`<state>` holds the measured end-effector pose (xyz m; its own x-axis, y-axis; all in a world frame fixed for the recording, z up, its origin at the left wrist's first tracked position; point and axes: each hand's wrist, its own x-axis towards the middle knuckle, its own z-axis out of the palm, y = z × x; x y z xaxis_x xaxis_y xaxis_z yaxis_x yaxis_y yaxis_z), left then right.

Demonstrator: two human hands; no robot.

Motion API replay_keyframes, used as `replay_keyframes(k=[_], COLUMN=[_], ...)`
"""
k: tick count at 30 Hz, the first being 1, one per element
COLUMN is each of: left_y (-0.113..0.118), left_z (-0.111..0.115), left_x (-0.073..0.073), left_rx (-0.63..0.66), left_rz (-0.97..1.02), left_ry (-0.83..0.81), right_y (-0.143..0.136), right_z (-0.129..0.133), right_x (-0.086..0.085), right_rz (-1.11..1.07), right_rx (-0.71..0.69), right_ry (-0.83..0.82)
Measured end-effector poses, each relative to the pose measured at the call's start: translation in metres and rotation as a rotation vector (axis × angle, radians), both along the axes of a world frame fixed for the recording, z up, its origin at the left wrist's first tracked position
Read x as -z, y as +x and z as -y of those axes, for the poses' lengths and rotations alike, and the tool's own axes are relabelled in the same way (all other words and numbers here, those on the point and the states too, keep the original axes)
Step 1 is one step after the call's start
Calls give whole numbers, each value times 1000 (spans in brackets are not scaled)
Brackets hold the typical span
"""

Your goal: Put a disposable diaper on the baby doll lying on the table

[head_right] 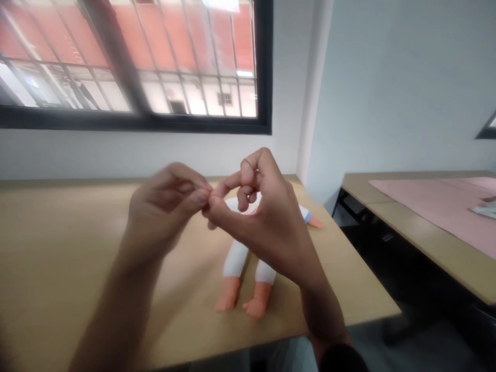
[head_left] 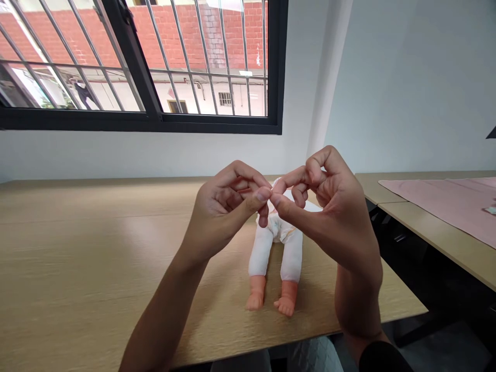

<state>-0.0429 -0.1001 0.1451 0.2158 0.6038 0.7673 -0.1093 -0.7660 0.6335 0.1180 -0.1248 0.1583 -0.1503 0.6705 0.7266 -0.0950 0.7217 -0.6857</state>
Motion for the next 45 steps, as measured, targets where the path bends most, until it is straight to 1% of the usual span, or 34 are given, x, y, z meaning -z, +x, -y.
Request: replay_keyframes(k=[5,14,19,23,28,35,45], left_y=[-1,-2,-2,-2,-2,-2,-2], left_z=[2,1,2,3,4,3,6], left_x=[-1,0,1,2,1,0,0], left_rx=[-7,76,125,146,154,181,148], left_rz=[-26,-15,-3,9,15,7,-3], left_ry=[23,-9,-54,-83,-107,-100,-119], right_y=[0,1,3,4,5,6,8], right_z=[2,3,1,1,1,-1,-6], right_x=[1,0,0,0,-1,-2,-2], right_rz=[39,49,33,3,-9,-24,-5], right_rx=[32,-25,-87,-79,-101,-160,-241], right_ry=[11,-3,-16,-2,20,1,-54])
